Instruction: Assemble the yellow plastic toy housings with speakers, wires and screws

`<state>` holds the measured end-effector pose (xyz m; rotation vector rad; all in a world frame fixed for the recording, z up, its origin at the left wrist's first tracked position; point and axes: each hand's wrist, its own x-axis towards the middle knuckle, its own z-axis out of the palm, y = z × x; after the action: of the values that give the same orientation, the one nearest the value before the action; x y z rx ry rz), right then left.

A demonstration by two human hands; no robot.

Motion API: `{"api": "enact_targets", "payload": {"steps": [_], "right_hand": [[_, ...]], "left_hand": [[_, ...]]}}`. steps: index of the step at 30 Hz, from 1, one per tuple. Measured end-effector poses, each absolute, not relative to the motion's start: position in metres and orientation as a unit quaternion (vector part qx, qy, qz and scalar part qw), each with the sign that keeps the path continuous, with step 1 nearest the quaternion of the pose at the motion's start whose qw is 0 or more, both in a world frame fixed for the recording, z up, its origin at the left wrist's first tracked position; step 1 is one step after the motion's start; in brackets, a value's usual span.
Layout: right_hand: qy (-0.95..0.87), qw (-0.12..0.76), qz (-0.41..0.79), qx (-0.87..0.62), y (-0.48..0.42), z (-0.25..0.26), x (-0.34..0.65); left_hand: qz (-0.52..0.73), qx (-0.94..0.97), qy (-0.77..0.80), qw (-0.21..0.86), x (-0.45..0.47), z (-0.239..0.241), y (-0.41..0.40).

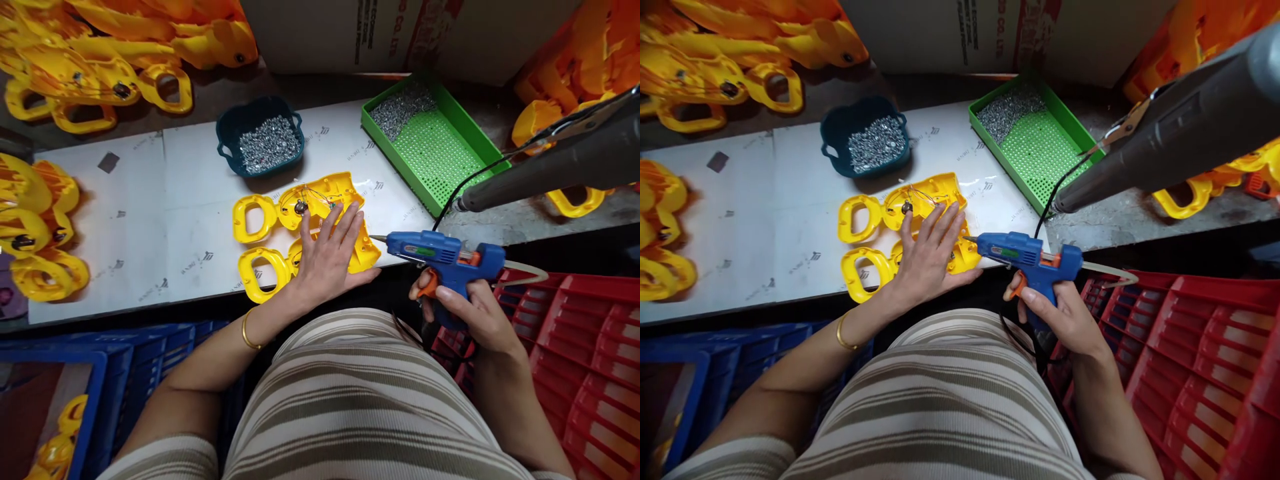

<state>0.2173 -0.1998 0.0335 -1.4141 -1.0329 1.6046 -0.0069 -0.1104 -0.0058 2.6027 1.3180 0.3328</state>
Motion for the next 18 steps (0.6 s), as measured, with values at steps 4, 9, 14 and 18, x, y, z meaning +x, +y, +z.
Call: {"api": "enact_targets", "payload": {"steps": [4, 9, 14, 18], "right_hand": [[-0.431, 0.406, 0.575, -0.564, -0.190, 0.029, 0.217], [-0.500, 0.351, 0.508, -0.608, -0.166, 0.023, 0.216], [-0.531, 0.322, 0.484, -0.616, -0.145, 0.022, 0.210], [-0.533, 0.321, 0.499, -0.604, -0.134, 0.019, 0.210]], "left_hand": [[0.127, 0.883, 0.444, 0.082, -0.008, -0.006, -0.113], [0.156, 0.863, 0.474, 0.076, -0.024, 0.002, -0.087], [0.078, 0.857, 0.489, 0.143, -0.033, 0.007, -0.039], [0.069, 0.857, 0.482, 0.171, -0.026, 0.006, -0.022]]}}
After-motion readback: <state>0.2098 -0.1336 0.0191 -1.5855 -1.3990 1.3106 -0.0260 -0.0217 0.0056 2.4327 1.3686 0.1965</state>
